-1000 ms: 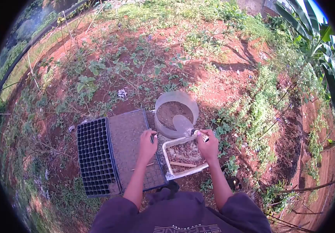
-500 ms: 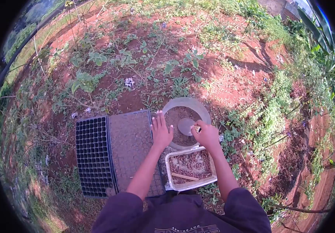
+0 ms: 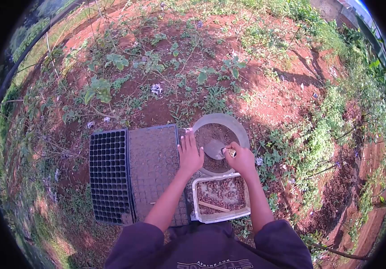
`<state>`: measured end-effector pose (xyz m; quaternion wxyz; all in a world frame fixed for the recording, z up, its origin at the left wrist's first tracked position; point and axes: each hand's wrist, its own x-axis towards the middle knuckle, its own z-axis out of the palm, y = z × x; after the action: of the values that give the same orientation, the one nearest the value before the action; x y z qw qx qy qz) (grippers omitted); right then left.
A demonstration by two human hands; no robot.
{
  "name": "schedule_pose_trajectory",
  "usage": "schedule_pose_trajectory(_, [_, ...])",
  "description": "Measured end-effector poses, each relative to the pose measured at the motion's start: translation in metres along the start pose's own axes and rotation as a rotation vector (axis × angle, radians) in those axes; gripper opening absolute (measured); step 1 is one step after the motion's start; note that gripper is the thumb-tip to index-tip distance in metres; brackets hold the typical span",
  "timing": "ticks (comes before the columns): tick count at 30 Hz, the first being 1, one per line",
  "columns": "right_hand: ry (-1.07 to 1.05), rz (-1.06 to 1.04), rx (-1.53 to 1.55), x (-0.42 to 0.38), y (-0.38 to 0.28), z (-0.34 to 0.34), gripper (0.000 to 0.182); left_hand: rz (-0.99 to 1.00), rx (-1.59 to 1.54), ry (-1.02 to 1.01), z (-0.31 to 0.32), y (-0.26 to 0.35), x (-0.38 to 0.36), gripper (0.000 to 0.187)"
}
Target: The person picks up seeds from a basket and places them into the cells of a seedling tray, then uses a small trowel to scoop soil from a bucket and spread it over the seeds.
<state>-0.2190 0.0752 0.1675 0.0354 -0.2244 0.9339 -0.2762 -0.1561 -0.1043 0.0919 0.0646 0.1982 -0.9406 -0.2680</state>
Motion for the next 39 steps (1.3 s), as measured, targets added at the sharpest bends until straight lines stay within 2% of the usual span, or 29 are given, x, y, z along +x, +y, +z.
schedule_pose_trajectory(6, [0.066,0.025,0.158,0.007,0.015,0.032,0.024,-0.021,-0.001,-0.003,-0.001,0.004,0.001,0.078])
schedule_pose_trajectory(10, [0.080,0.094,0.162,0.002,0.005,0.015,0.024,-0.029,0.012,-0.022,-0.001,0.005,0.001,0.078])
schedule_pose_trajectory(12, [-0.082,0.390,0.405,0.001,0.001,0.000,0.024,-0.039,0.007,-0.028,-0.002,0.006,0.001,0.078])
schedule_pose_trajectory(16, [-0.107,0.410,0.464,-0.009,0.008,0.000,0.027,-0.049,0.000,-0.046,-0.003,0.007,0.000,0.077])
schedule_pose_trajectory(18, [0.025,0.072,0.132,-0.015,0.014,0.010,0.027,-0.049,0.003,-0.045,-0.002,0.008,0.001,0.077])
schedule_pose_trajectory(19, [0.025,0.072,0.131,-0.017,0.013,0.012,0.027,-0.051,0.006,-0.043,-0.002,0.008,0.000,0.077])
schedule_pose_trajectory(21, [0.088,-0.131,0.015,-0.018,0.010,0.015,0.028,-0.050,0.006,-0.044,-0.003,0.008,0.000,0.077])
schedule_pose_trajectory(22, [0.084,-0.164,-0.021,-0.018,0.008,0.014,0.026,-0.048,0.006,-0.047,-0.003,0.008,-0.001,0.077])
schedule_pose_trajectory(28, [0.028,-0.278,-0.122,-0.026,0.005,-0.013,0.026,-0.049,-0.012,-0.049,-0.002,0.008,-0.001,0.077])
schedule_pose_trajectory(34, [-0.006,-0.255,-0.183,-0.023,-0.005,-0.034,0.025,-0.050,-0.020,-0.050,-0.006,0.010,-0.002,0.078])
schedule_pose_trajectory(39, [-0.045,-0.161,-0.216,0.005,0.001,0.000,0.025,-0.050,0.007,-0.018,0.000,0.007,0.000,0.081])
